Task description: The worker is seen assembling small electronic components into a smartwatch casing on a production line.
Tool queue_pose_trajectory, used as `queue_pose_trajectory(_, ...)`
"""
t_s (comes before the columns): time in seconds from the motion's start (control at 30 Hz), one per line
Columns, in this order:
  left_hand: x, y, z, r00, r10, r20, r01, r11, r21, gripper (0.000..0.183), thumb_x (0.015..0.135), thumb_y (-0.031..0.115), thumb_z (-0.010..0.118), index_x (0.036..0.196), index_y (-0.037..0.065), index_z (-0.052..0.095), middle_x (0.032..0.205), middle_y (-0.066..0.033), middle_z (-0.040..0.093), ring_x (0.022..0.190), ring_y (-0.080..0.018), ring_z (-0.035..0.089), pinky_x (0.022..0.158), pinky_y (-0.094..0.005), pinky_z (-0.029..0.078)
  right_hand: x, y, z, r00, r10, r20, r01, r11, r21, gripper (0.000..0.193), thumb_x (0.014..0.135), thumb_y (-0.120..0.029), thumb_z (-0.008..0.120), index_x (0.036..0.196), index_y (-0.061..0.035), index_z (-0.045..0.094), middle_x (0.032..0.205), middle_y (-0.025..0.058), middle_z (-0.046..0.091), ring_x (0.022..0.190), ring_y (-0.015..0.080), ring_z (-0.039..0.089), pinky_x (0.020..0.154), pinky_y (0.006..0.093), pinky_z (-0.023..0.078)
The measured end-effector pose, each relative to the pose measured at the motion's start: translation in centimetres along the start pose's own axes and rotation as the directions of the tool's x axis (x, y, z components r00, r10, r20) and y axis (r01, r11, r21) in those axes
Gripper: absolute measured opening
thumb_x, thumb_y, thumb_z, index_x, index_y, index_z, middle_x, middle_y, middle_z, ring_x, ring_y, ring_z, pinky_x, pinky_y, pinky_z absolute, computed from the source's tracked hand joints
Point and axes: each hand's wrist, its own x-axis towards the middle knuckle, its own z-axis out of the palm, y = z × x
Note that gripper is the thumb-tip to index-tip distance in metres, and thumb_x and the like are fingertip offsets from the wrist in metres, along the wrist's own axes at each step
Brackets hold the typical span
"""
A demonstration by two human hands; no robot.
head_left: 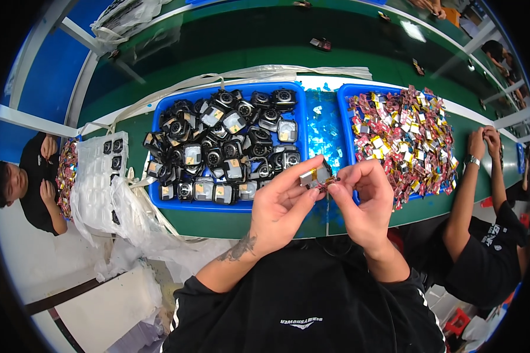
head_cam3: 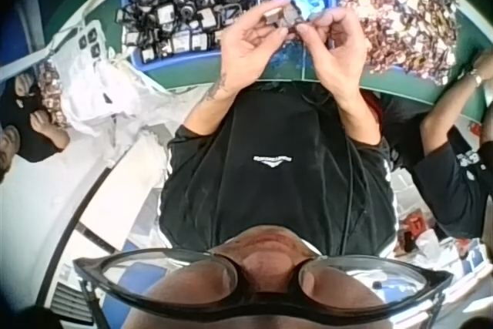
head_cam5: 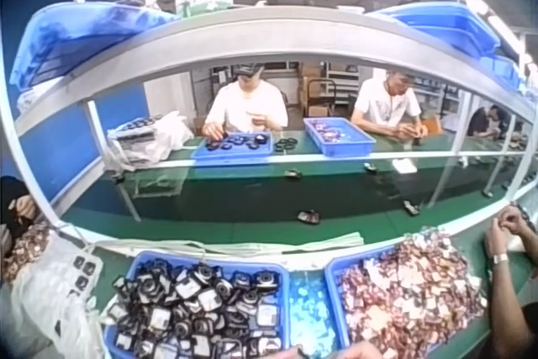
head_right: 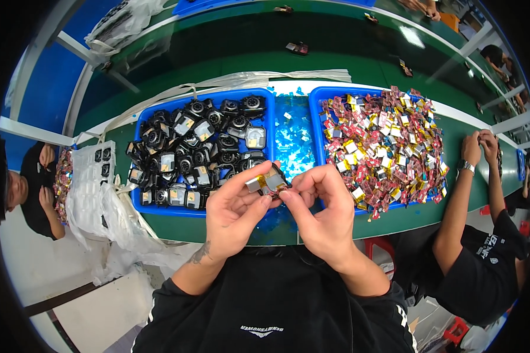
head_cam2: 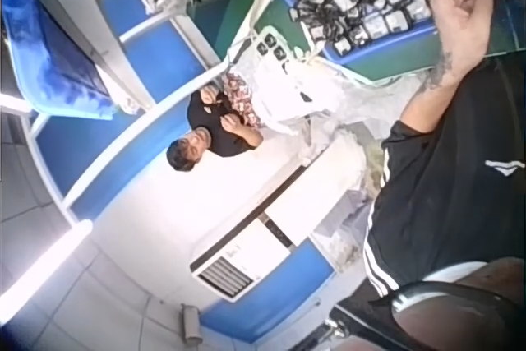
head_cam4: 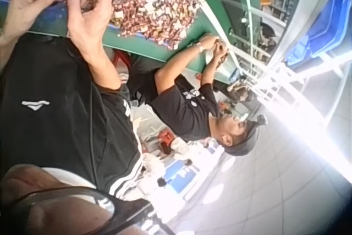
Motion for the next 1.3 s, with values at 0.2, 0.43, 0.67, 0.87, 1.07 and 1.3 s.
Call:
queue_pose_trajectory(0.2, -0.2, -0.2, 0.4, 0.999, 0.033, -0.016, -0.031, 0.992, 0.123, 0.047, 0.094, -0.007, 0.05, 0.14, -0.001, 0.043, 0.134, -0.0146, 0.052, 0.116, -0.0192, 0.058, 0.098, -0.032, 0.05, -0.6, 0.3, 0.7, 0.998, -0.033, -0.054, 0.036, 0.998, 0.047, 0.024, 0.082, 0.005, 0.07, 0.091, -0.0033, 0.05, 0.087, 0.0058, 0.061, 0.065, 0.0058, 0.046, 0.062, 0.0219, 0.041)
queue_pose_trajectory(0.43, -0.1, -0.4, 0.0, 0.999, 0.005, -0.037, -0.003, 0.999, 0.039, 0.045, 0.091, -0.009, 0.052, 0.135, -0.004, 0.043, 0.129, -0.0202, 0.056, 0.113, -0.0244, 0.061, 0.09, -0.0341, 0.056, -0.3, 0.1, 0.2, 1.0, -0.019, -0.023, 0.016, 0.995, -0.099, 0.027, 0.079, 0.004, 0.072, 0.093, -0.0033, 0.05, 0.085, 0.0063, 0.059, 0.064, 0.0078, 0.046, 0.061, 0.0228, 0.041)
queue_pose_trajectory(0.67, 0.1, -0.8, 0.8, 0.993, 0.023, -0.12, -0.019, 0.999, 0.032, 0.042, 0.091, -0.009, 0.053, 0.131, -0.002, 0.041, 0.123, -0.0201, 0.06, 0.107, -0.0212, 0.064, 0.082, -0.0307, 0.058, -0.1, -0.1, 0.2, 0.998, 0.038, 0.059, -0.029, 0.988, -0.155, 0.034, 0.083, 0.006, 0.067, 0.112, -0.0007, 0.05, 0.094, 0.0035, 0.054, 0.081, 0.0068, 0.049, 0.07, 0.0211, 0.042)
queue_pose_trajectory(0.87, 0.5, -1.0, 0.5, 0.987, 0.1, -0.128, -0.091, 0.993, 0.077, 0.043, 0.094, -0.007, 0.05, 0.133, 0.0, 0.035, 0.121, -0.0185, 0.06, 0.105, -0.0198, 0.063, 0.082, -0.0298, 0.057, 0.5, 0.6, 1.1, 0.997, -0.014, 0.074, 0.022, 0.995, -0.101, 0.036, 0.083, 0.004, 0.067, 0.117, -0.0014, 0.055, 0.093, 0.0053, 0.061, 0.078, 0.009, 0.056, 0.068, 0.024, 0.048)
queue_pose_trajectory(1.07, 0.5, 2.4, -2.6, 0.985, 0.17, -0.035, -0.133, 0.87, 0.474, 0.058, 0.089, 0.001, 0.063, 0.141, 0.004, 0.04, 0.126, -0.0175, 0.058, 0.104, -0.0213, 0.066, 0.084, -0.0311, 0.055, 6.0, -0.3, -0.1, 0.986, 0.036, 0.164, -0.011, 0.989, -0.145, 0.034, 0.084, 0.004, 0.065, 0.115, -0.0003, 0.053, 0.083, 0.0048, 0.063, 0.076, 0.0096, 0.061, 0.067, 0.0233, 0.048)
queue_pose_trajectory(1.3, -2.0, 6.6, -12.9, 0.92, 0.369, -0.129, 0.237, -0.265, 0.935, 0.038, 0.081, 0.009, 0.069, 0.117, 0.004, 0.062, 0.102, -0.0146, 0.061, 0.101, -0.0358, 0.056, 0.09, -0.0425, 0.045, 28.5, 9.5, -9.7, 0.982, 0.109, -0.155, -0.187, 0.682, -0.707, 0.046, 0.069, -0.013, 0.081, 0.107, 0.0017, 0.058, 0.086, 0.0151, 0.069, 0.082, 0.024, 0.067, 0.075, 0.0343, 0.051)
